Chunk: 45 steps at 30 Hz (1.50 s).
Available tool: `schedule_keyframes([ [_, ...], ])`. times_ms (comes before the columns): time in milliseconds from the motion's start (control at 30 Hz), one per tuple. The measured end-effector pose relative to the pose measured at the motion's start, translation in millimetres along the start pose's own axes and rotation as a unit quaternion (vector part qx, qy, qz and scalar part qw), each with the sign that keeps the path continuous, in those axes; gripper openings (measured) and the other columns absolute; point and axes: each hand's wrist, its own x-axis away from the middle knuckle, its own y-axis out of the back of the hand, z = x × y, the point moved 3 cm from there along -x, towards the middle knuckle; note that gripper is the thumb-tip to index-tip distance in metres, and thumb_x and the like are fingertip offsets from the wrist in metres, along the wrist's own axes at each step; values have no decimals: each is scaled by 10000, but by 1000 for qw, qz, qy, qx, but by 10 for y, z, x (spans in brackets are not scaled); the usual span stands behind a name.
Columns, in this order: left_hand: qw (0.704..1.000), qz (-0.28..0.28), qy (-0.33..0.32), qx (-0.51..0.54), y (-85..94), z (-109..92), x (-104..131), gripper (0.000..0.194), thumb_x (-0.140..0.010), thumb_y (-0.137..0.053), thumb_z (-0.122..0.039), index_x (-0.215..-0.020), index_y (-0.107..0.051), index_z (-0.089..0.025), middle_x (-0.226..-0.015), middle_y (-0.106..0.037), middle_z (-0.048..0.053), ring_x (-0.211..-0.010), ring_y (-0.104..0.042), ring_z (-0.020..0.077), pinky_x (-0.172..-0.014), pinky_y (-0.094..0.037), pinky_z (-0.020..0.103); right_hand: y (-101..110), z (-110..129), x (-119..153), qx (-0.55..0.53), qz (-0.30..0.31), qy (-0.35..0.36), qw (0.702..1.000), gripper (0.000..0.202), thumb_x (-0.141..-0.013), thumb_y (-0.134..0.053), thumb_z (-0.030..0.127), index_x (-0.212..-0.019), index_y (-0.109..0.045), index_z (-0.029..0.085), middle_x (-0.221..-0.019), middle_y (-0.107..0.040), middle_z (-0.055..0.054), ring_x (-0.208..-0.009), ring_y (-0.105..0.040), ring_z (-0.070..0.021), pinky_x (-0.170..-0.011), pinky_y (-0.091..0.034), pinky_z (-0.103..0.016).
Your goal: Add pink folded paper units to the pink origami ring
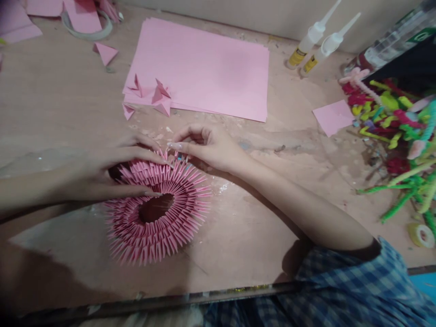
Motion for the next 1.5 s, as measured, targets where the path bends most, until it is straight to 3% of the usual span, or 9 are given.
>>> schedule_keyframes([
  [133, 1000, -12, -6, -6, -24, 13, 19, 375, -1213, -797, -579, -1517, -804, -360, -1452, -787, 48, -1329, -784, 254, -1211, -645, 360, 6, -7, -6, 6, 17, 7, 1000, 463, -837, -1180, 433, -993, -812, 199, -790, -821, 35, -473, -492, -58, -418, -296, -253],
  [300, 999, -7, -5, -35, -16, 15, 42, 430, -1245, -742, -590, -1567, -743, -305, -1467, -789, 67, -1355, -766, 243, -1220, -632, 377, -4, -40, -4, 3, -31, 28, 999, 423, -858, -1162, 437, -982, -830, 206, -811, -832, 19, -566, -587, -91, -456, -362, -247],
  [467, 999, 7, 41, -10, -40, -2, 46, 611, -1242, -674, -721, -1642, -632, -261, -1578, -778, 96, -1451, -753, 248, -1294, -596, 400, -42, -68, -4, -12, -38, 85, 996, 344, -896, -1136, 339, -961, -820, 222, -807, -821, 34, -750, -731, -132, -700, -597, -259],
  [633, 992, 38, 117, 9, -24, -29, -10, 669, -1200, -678, -784, -1548, -709, -214, -1569, -792, 136, -1467, -737, 319, -1356, -593, 568, -51, -82, 13, 1, -52, 101, 993, 346, -896, -1135, 334, -920, -807, 226, -857, -835, 19, -819, -746, -153, -849, -640, -311],
  [800, 992, 69, 105, 2, 12, -18, -59, 596, -1156, -749, -746, -1479, -782, -245, -1545, -800, 80, -1515, -687, 358, -1440, -533, 644, -54, -56, 24, 21, -64, 95, 993, 365, -884, -1138, 361, -882, -794, 239, -860, -822, 10, -844, -740, -168, -846, -628, -325],
  [900, 993, 58, 107, 8, 19, 5, -59, 603, -1142, -766, -775, -1457, -796, -262, -1512, -810, 84, -1491, -707, 366, -1424, -546, 627, -50, -52, 26, 28, -69, 87, 993, 401, -863, -1149, 406, -878, -783, 241, -873, -815, 6, -846, -729, -172, -822, -622, -328],
  [1067, 993, 64, 94, 7, 21, 7, -58, 520, -1136, -819, -663, -1480, -772, -276, -1516, -805, 77, -1452, -695, 347, -1376, -567, 630, -42, -76, 40, 25, -87, 80, 993, 444, -832, -1166, 460, -873, -773, 258, -905, -832, -7, -864, -727, -188, -765, -606, -322],
  [1300, 993, 70, 92, -8, 26, 20, -69, 618, -1103, -757, -761, -1479, -770, -270, -1485, -790, 27, -1432, -685, 310, -1352, -594, 563, -38, -63, 37, 17, -81, 88, 993, 392, -846, -1157, 387, -866, -793, 242, -888, -846, -13, -817, -723, -174, -762, -596, -314],
  [1500, 997, 52, 55, -13, 12, 11, -42, 541, -1165, -777, -715, -1498, -756, -289, -1473, -797, 91, -1399, -692, 344, -1269, -612, 611, -49, -40, 39, 26, -86, 77, 993, 412, -836, -1163, 426, -866, -793, 245, -879, -845, -16, -809, -728, -178, -738, -600, -314],
])
